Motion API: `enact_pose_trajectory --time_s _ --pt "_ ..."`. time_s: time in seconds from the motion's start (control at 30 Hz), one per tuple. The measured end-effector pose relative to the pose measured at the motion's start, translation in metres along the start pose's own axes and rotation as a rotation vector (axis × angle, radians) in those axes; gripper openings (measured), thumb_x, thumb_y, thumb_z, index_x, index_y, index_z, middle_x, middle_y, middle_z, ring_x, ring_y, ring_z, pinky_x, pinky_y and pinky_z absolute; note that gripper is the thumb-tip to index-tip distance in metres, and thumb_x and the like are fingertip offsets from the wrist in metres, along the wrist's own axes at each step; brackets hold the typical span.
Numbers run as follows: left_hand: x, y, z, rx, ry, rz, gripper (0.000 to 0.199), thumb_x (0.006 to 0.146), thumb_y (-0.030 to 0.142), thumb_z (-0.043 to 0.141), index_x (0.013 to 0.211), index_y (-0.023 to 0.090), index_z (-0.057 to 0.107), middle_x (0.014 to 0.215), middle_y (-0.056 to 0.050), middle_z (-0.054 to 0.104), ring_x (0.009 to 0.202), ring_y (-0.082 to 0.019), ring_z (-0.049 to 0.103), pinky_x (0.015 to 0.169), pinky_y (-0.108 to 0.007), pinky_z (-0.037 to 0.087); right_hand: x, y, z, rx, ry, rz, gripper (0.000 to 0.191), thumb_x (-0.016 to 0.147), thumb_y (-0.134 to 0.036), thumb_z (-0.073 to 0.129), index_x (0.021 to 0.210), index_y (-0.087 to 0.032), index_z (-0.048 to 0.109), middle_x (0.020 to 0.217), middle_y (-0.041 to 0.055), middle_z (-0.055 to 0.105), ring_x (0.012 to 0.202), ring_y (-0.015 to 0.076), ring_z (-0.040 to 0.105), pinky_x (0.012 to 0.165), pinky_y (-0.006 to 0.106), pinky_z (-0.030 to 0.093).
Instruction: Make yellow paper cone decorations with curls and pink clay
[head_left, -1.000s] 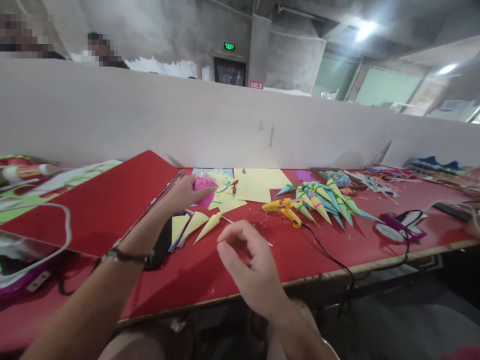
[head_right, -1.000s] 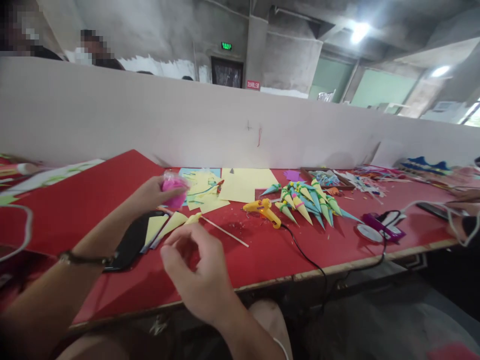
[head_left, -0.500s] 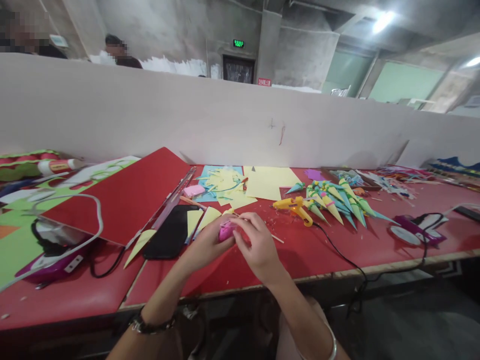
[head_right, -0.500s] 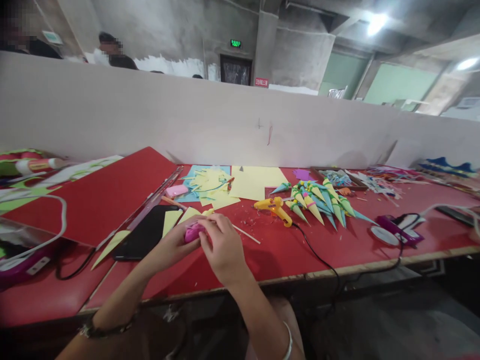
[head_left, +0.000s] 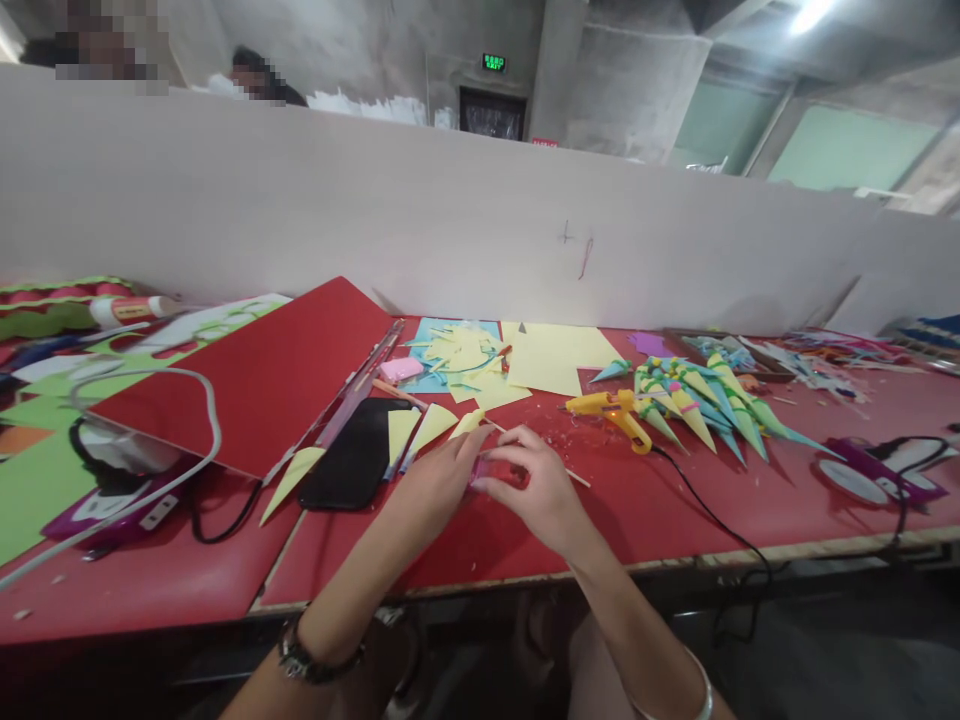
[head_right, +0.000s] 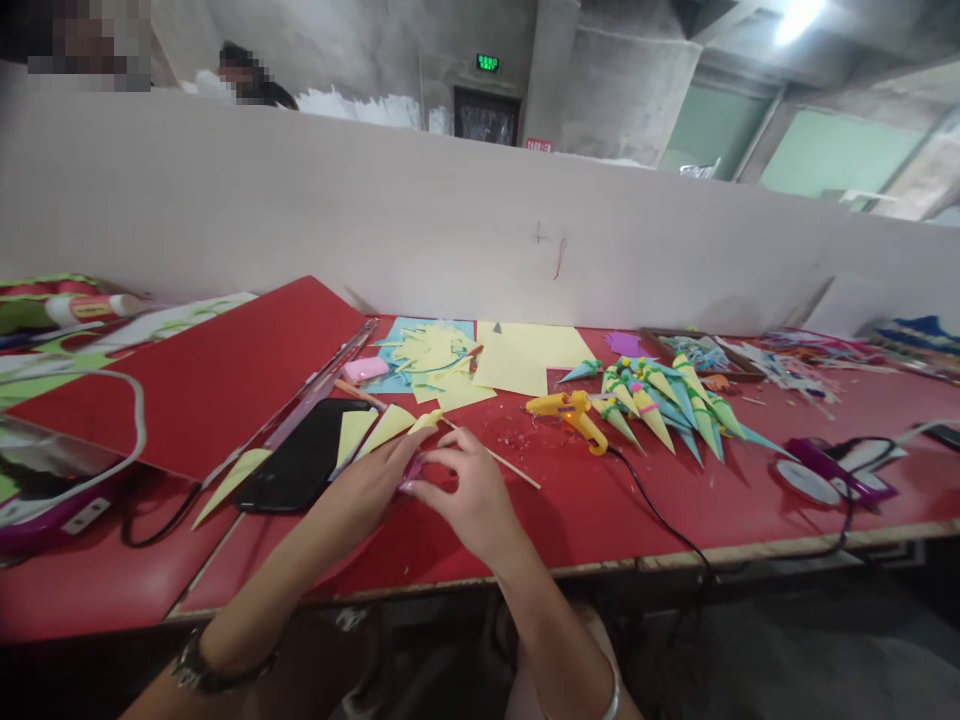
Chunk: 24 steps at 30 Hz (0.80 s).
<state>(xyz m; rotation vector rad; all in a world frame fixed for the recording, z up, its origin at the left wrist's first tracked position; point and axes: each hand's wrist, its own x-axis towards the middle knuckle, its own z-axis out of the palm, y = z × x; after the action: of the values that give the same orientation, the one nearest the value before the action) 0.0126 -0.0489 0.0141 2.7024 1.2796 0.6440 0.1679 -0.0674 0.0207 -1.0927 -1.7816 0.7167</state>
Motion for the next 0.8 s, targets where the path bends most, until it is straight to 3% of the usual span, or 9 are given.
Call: enact_pose_trajectory --time_s 0.1,0.3,0.5,0.67,0.8 --pt "0.0 0.002 -0.002 0.065 -0.003 0.009 0.052 0.077 0.005 0.042 0.126 0.018 0.03 0.121 -0.015 0.053 0.108 -0.023 0.053 0.084 -0.035 0.046 0.001 -0.003 0.002 -0.028 0.01 0.013 0.01 0.071 -0.023 0.063 0.08 -0.019 0.064 0.085 0.0025 0.053 0.08 0.0155 0.052 0.073 0.029 0.041" --pt "0.002 0.007 -0.005 0.068 0.003 0.01 0.054 0.075 0.003 0.04 0.126 0.019 0.031 0.115 -0.014 0.056 0.102 -0.022 0.057 0.081 -0.034 0.047 0.005 -0.004 0.005 0.073 -0.076 0.0 0.011 0.07 -0.011 0.054 0.078 -0.017 0.058 0.084 0.0013 0.047 0.074 0.0128 0.049 0.063 0.024 0.042" --pt "0.003 0.01 -0.008 -0.089 -0.045 0.011 0.056 0.077 0.008 0.041 0.129 0.021 0.027 0.115 -0.013 0.056 0.099 -0.022 0.058 0.076 -0.031 0.048 0.001 -0.004 0.007 0.158 -0.032 -0.035 0.008 0.071 -0.011 0.049 0.073 -0.017 0.054 0.081 0.0003 0.044 0.074 0.0119 0.046 0.062 0.023 0.04" --pt "0.003 0.011 -0.012 -0.28 0.027 -0.06 0.048 0.077 0.021 0.049 0.123 0.021 0.032 0.115 -0.01 0.057 0.099 -0.021 0.058 0.076 -0.029 0.047 0.0 -0.005 0.011 0.436 0.089 -0.007 0.01 0.077 -0.02 0.049 0.068 -0.018 0.052 0.078 0.0 0.044 0.073 0.0111 0.046 0.067 0.023 0.04" --pt "0.002 0.007 -0.008 -0.227 0.071 -0.085 0.043 0.079 0.023 0.047 0.12 0.023 0.035 0.112 -0.008 0.058 0.096 -0.021 0.059 0.076 -0.029 0.046 0.004 0.001 0.009 0.723 0.275 0.103 0.016 0.079 -0.031 0.05 0.069 -0.019 0.05 0.069 -0.0012 0.043 0.063 0.01 0.044 0.061 0.024 0.041"
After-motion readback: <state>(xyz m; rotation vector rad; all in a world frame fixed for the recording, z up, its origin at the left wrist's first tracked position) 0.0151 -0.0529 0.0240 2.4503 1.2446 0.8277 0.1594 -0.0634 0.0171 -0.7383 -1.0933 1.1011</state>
